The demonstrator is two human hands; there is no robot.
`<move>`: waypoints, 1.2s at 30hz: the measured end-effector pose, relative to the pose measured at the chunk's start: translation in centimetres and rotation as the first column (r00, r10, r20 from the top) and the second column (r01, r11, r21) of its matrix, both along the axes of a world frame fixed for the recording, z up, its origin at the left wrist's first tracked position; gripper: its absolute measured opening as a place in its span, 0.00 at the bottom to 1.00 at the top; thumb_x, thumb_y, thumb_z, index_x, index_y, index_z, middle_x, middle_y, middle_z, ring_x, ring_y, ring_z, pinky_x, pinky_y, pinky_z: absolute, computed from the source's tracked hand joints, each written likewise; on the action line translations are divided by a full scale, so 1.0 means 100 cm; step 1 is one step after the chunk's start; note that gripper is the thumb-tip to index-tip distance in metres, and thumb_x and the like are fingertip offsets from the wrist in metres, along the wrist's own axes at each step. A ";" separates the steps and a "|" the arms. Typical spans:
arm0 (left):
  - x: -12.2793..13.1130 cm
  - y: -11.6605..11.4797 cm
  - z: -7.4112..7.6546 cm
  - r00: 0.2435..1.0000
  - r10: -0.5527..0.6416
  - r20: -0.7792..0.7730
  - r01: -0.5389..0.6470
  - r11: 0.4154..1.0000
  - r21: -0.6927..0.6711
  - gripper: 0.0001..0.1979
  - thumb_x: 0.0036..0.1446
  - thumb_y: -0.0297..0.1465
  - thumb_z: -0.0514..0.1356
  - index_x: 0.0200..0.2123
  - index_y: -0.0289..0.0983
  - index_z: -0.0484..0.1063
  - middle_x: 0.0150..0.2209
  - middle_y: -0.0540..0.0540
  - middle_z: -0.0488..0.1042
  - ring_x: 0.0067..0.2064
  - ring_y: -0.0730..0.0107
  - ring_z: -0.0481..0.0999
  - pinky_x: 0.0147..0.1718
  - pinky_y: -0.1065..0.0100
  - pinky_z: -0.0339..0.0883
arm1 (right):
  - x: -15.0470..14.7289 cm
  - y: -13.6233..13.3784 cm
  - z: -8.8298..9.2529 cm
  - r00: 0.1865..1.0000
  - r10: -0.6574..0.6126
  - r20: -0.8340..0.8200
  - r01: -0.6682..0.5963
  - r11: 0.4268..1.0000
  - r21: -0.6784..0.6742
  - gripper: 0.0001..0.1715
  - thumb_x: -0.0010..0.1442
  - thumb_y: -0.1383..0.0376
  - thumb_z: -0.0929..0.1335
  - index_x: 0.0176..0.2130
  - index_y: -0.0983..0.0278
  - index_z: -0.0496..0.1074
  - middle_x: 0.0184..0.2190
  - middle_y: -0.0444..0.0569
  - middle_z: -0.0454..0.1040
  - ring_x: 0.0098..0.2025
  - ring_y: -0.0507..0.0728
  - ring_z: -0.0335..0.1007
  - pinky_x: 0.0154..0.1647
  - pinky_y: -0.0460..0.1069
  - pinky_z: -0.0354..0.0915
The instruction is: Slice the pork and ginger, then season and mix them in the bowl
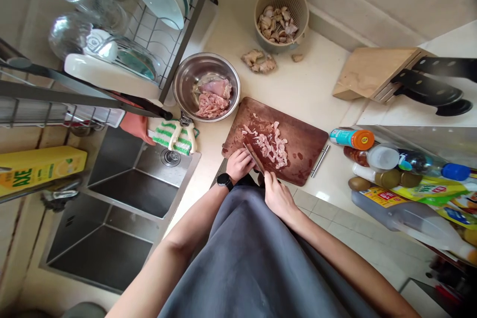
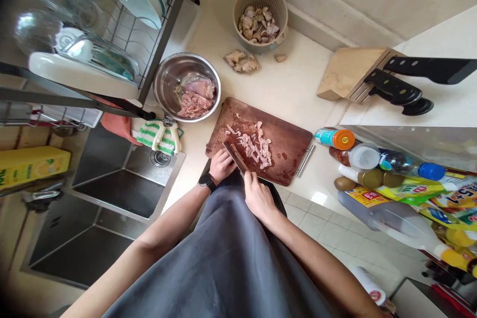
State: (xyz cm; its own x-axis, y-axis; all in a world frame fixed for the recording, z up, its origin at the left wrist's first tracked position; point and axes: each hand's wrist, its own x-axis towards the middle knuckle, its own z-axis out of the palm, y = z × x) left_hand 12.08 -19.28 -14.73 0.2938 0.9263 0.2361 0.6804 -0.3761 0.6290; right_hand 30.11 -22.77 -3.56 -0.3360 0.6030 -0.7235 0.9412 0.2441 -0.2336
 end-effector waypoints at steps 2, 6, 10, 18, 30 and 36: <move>0.000 -0.001 -0.002 1.000 0.009 -0.002 -0.009 1.000 0.000 0.06 0.63 0.31 0.59 0.36 0.38 0.75 0.38 0.42 0.78 0.45 0.63 0.77 0.42 0.62 0.75 | -0.002 0.003 0.000 1.000 0.011 0.013 -0.010 1.000 -0.025 0.27 0.66 0.75 0.53 0.63 0.70 0.53 0.55 0.66 0.67 0.40 0.59 0.77 0.39 0.51 0.71; -0.001 -0.002 -0.005 1.000 0.017 -0.003 -0.017 1.000 0.024 0.08 0.64 0.34 0.58 0.36 0.38 0.75 0.37 0.42 0.78 0.45 0.63 0.77 0.43 0.61 0.75 | -0.028 0.037 -0.005 1.000 0.006 0.010 -0.006 1.000 -0.010 0.20 0.67 0.74 0.53 0.57 0.67 0.58 0.51 0.62 0.69 0.40 0.59 0.77 0.39 0.49 0.70; -0.003 -0.001 -0.008 1.000 0.003 0.022 -0.004 0.999 0.039 0.09 0.65 0.35 0.57 0.36 0.38 0.74 0.37 0.41 0.78 0.45 0.62 0.78 0.44 0.59 0.76 | -0.047 0.063 -0.010 1.000 -0.013 -0.028 0.014 0.998 0.060 0.17 0.70 0.72 0.51 0.53 0.65 0.58 0.50 0.59 0.69 0.39 0.57 0.77 0.38 0.48 0.69; 0.000 -0.002 -0.006 0.999 0.016 0.033 -0.015 1.000 -0.024 0.06 0.64 0.30 0.57 0.40 0.39 0.74 0.40 0.43 0.78 0.46 0.64 0.77 0.46 0.60 0.76 | 0.012 0.009 -0.011 0.998 -0.050 -0.022 0.050 0.999 -0.009 0.21 0.64 0.76 0.55 0.55 0.68 0.58 0.50 0.61 0.72 0.39 0.59 0.77 0.38 0.50 0.67; -0.003 -0.009 -0.002 0.997 0.051 0.056 -0.048 0.997 -0.067 0.06 0.62 0.27 0.59 0.41 0.40 0.74 0.42 0.43 0.77 0.46 0.64 0.76 0.46 0.59 0.74 | 0.003 0.029 -0.009 0.960 -0.167 -0.225 0.211 0.960 0.185 0.21 0.66 0.71 0.55 0.57 0.69 0.59 0.48 0.63 0.75 0.37 0.61 0.76 0.36 0.51 0.68; 0.016 -0.010 0.019 0.966 0.242 0.088 -0.219 0.952 -0.213 0.09 0.62 0.26 0.57 0.44 0.38 0.72 0.46 0.41 0.75 0.50 0.62 0.74 0.50 0.58 0.72 | 0.019 0.014 -0.023 0.849 -0.300 -0.435 0.409 0.894 0.182 0.19 0.68 0.66 0.56 0.56 0.66 0.61 0.44 0.58 0.76 0.43 0.62 0.75 0.41 0.53 0.71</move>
State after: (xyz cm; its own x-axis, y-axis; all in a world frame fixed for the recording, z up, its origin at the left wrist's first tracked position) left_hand 13.73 -20.25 -12.82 0.0493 0.9971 0.0578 0.6549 -0.0760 0.7519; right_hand 31.98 -21.36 -5.82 -0.2804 0.8806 -0.3821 0.8211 0.0139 -0.5706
